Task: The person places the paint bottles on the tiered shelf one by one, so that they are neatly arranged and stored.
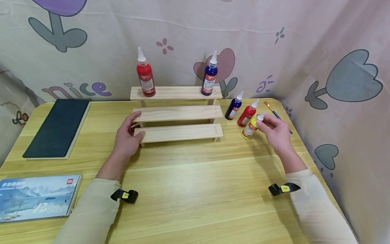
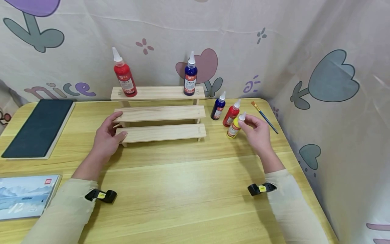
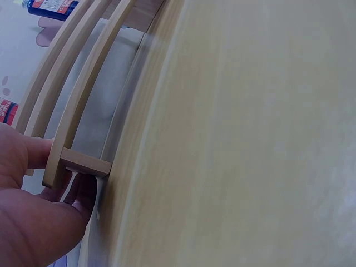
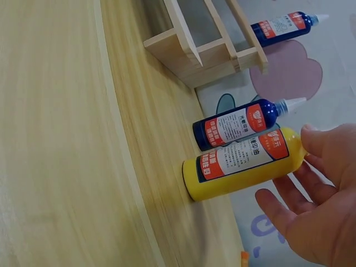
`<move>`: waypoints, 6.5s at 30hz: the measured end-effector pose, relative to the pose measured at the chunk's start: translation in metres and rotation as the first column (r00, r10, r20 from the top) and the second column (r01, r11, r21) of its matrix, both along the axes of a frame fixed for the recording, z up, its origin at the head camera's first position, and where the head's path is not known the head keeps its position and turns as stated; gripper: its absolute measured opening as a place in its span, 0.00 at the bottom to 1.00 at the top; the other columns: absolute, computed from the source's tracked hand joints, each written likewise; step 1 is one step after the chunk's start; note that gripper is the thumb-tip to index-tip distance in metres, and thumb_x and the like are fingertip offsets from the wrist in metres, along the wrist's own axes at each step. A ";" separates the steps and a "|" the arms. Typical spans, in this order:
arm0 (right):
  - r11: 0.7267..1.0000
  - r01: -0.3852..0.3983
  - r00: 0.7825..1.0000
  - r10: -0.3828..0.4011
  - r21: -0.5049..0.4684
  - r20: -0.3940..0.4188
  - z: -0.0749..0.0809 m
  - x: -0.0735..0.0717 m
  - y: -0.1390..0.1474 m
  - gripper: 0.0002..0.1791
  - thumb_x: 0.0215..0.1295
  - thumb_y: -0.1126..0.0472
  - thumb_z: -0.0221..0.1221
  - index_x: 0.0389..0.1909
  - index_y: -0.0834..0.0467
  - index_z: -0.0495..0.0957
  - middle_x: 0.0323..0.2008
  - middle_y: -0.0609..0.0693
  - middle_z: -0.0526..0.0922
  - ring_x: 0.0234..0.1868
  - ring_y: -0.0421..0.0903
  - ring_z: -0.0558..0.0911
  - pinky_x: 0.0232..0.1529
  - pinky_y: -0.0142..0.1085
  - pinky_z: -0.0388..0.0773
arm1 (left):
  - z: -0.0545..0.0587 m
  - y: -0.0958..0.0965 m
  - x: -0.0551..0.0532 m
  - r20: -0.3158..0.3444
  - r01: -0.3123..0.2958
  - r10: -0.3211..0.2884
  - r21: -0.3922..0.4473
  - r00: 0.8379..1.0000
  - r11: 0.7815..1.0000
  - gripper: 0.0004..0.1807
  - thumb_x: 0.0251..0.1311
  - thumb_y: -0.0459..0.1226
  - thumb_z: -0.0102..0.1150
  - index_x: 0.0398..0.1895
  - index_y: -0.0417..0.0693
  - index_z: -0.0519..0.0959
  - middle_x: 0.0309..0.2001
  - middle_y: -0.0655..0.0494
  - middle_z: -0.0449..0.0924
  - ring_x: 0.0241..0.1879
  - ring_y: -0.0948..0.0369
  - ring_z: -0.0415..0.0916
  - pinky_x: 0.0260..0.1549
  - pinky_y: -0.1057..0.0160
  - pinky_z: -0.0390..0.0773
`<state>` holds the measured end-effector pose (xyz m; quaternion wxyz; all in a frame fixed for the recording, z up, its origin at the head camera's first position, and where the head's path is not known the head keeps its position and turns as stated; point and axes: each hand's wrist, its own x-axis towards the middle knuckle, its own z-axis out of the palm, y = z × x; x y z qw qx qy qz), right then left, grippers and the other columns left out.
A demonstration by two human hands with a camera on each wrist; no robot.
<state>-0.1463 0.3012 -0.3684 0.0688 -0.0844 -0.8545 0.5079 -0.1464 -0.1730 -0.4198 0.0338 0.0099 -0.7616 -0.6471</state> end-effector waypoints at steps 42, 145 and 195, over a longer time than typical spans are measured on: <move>0.959 -0.245 0.958 0.218 -0.139 -0.185 0.039 0.002 -0.040 0.16 0.69 0.63 0.63 0.54 0.66 0.80 0.49 0.56 0.81 0.46 0.46 0.82 0.43 0.33 0.82 | 0.001 -0.001 -0.001 0.026 0.009 -0.008 -0.021 1.000 1.000 0.39 0.63 0.18 0.52 0.75 0.58 0.64 0.66 0.43 0.65 0.64 0.48 0.64 0.61 0.53 0.67; 0.763 -0.645 0.751 0.619 -0.050 -0.229 0.060 -0.071 -0.280 0.25 0.66 0.55 0.67 0.62 0.55 0.77 0.55 0.46 0.81 0.52 0.38 0.80 0.54 0.27 0.73 | -0.003 -0.002 -0.007 -0.030 0.040 -0.040 0.013 0.999 0.999 0.39 0.62 0.18 0.52 0.75 0.53 0.63 0.73 0.52 0.59 0.66 0.45 0.62 0.69 0.52 0.55; 0.987 -0.095 0.966 0.059 -0.133 -0.251 0.015 0.013 -0.026 0.17 0.63 0.65 0.68 0.51 0.67 0.82 0.47 0.54 0.85 0.46 0.43 0.83 0.46 0.28 0.79 | -0.003 -0.001 -0.006 -0.002 0.011 -0.011 -0.012 1.000 1.000 0.40 0.63 0.17 0.53 0.75 0.56 0.63 0.73 0.53 0.59 0.66 0.48 0.62 0.68 0.52 0.59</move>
